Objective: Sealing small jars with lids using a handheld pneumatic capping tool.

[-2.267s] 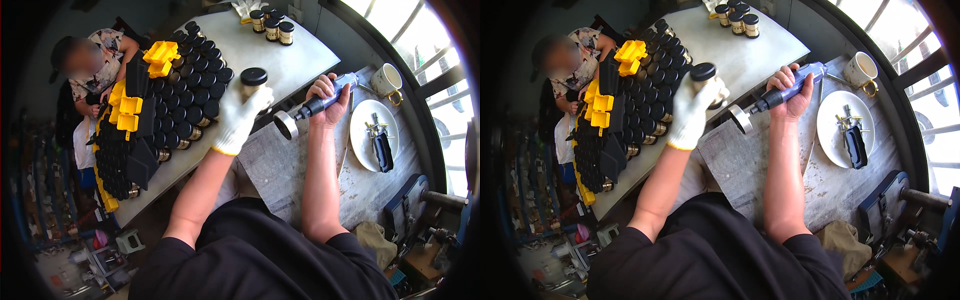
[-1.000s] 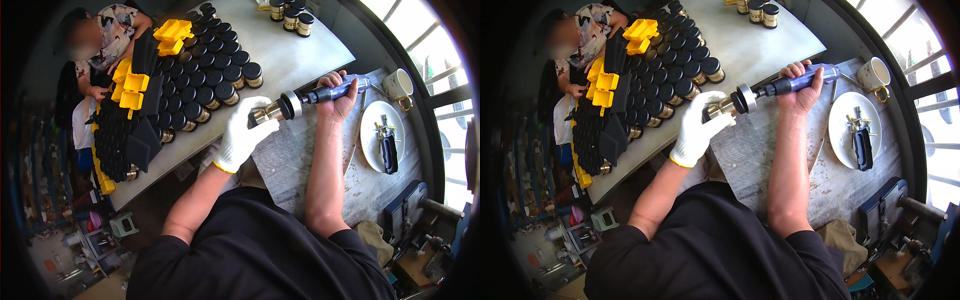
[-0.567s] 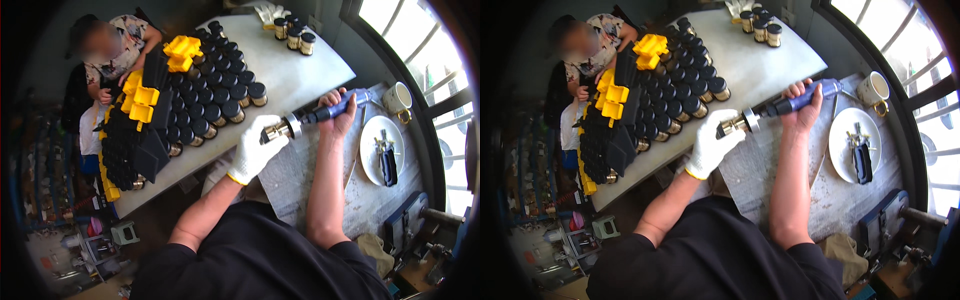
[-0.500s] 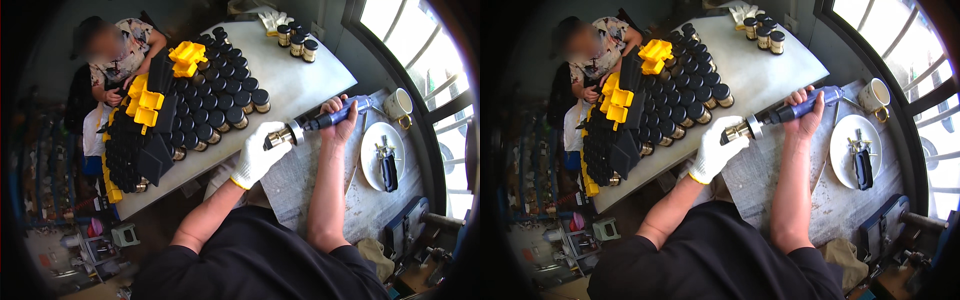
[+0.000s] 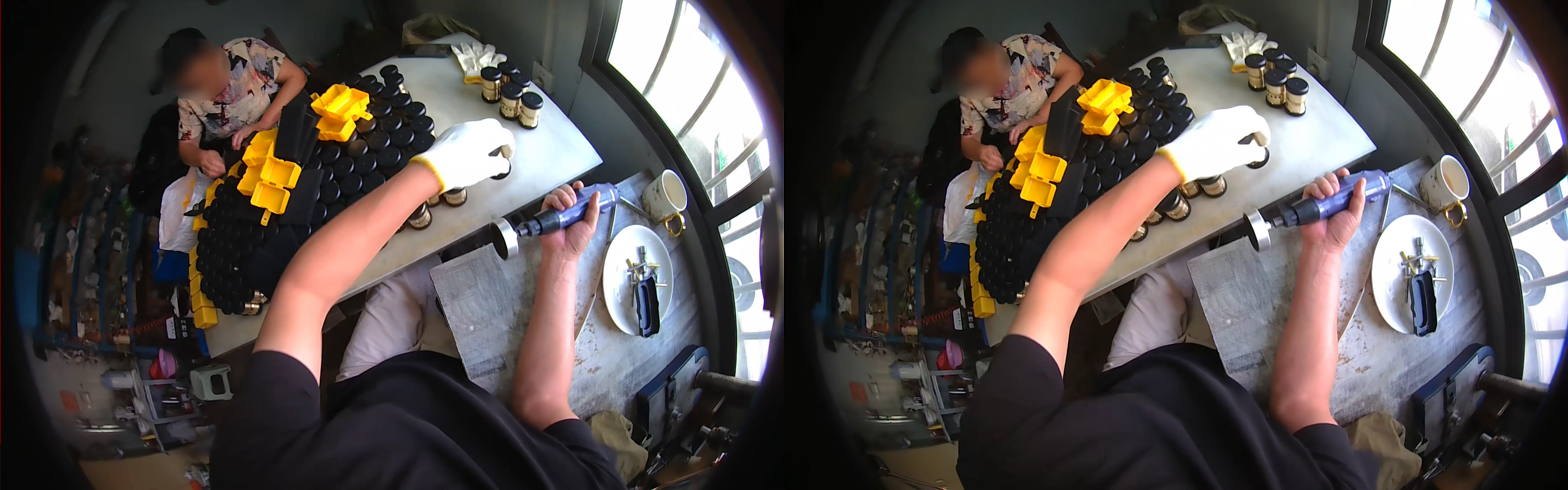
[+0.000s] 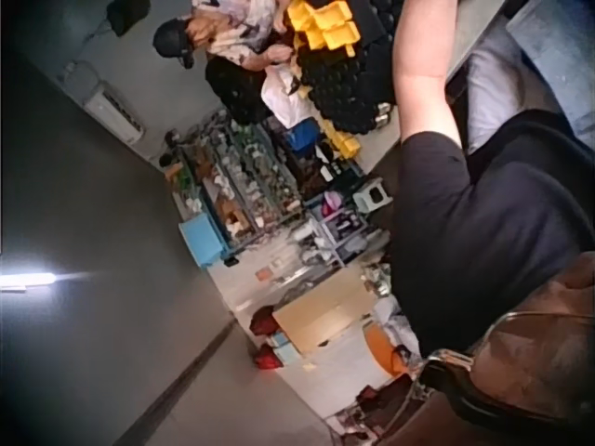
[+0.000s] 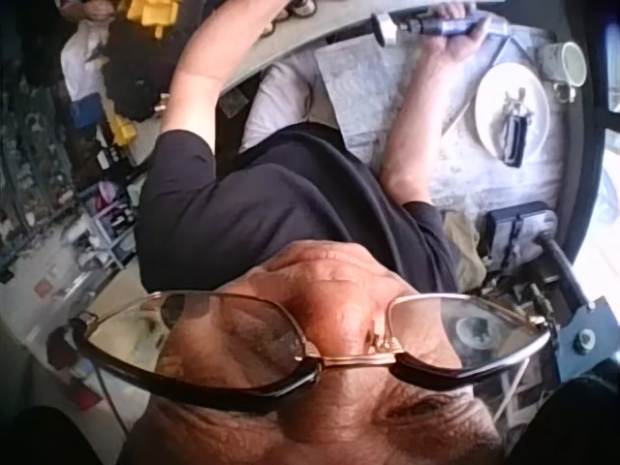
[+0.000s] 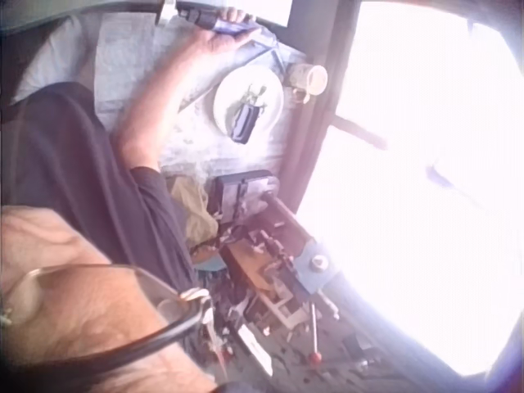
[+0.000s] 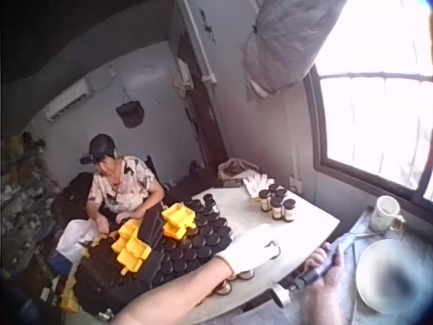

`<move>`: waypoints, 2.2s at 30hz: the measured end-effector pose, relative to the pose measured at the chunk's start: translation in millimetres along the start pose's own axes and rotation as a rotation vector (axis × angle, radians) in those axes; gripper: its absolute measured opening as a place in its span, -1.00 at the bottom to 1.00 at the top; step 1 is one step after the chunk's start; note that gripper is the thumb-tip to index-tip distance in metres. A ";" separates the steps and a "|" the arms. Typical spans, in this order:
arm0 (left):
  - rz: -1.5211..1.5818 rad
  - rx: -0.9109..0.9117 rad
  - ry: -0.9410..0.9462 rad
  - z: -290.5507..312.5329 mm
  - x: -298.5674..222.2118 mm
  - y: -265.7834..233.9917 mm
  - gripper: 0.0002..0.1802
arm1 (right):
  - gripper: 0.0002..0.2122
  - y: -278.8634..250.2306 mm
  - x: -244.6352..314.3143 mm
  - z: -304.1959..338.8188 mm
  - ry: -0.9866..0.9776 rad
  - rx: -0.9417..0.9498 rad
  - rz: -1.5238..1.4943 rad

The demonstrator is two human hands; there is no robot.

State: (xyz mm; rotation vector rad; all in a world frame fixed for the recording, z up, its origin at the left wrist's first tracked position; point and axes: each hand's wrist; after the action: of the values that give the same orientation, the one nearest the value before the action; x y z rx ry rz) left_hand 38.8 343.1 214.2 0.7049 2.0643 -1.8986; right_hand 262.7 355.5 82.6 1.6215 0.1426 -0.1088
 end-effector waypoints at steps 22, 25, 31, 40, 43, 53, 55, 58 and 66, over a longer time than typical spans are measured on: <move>-0.082 0.016 -0.189 -235.3 75.1 -10.6 -0.31 | -0.71 4.4 -13.6 4.0 -0.043 -0.050 0.115; -0.234 0.402 -0.193 -250.9 55.0 -8.2 -0.31 | -0.71 3.9 -13.0 4.2 -0.052 -0.061 0.108; -0.357 0.573 -0.286 -249.4 27.3 7.5 -0.39 | -0.70 3.8 -5.6 5.4 -0.078 -0.058 0.143; -0.396 0.500 -0.184 -194.9 18.7 18.4 -0.25 | -0.71 2.9 -11.6 2.4 -0.046 -0.068 0.155; -0.364 0.493 -0.183 -170.9 9.9 16.8 -0.23 | -0.71 1.9 -8.3 0.6 -0.055 -0.061 0.165; 0.007 0.521 -0.367 -103.1 16.8 13.9 -0.27 | -0.71 0.6 -4.8 0.4 -0.059 -0.035 0.189; 0.041 0.471 -0.382 -86.4 19.1 11.2 -0.17 | -0.71 -0.5 -6.0 -0.2 -0.057 -0.015 0.177; -0.037 0.165 -0.379 -62.2 14.1 7.7 -0.10 | -0.71 -3.3 -4.5 -1.8 -0.045 -0.010 0.157; 0.499 -0.384 -0.615 31.2 -30.6 92.7 -0.05 | -0.68 7.3 1.4 0.9 0.047 0.075 -0.127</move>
State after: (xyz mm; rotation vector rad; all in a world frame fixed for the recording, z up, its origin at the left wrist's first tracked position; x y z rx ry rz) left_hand 107.3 310.0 145.6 0.4140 1.5939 -1.1943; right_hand 265.2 354.3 89.5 1.6903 0.2810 -0.1753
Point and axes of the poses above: each hand's wrist, its own z-axis away from the middle knuckle, its own y-axis out of the palm, x = y × z, and after that the axes turned 14 degrees about -y, right-handed
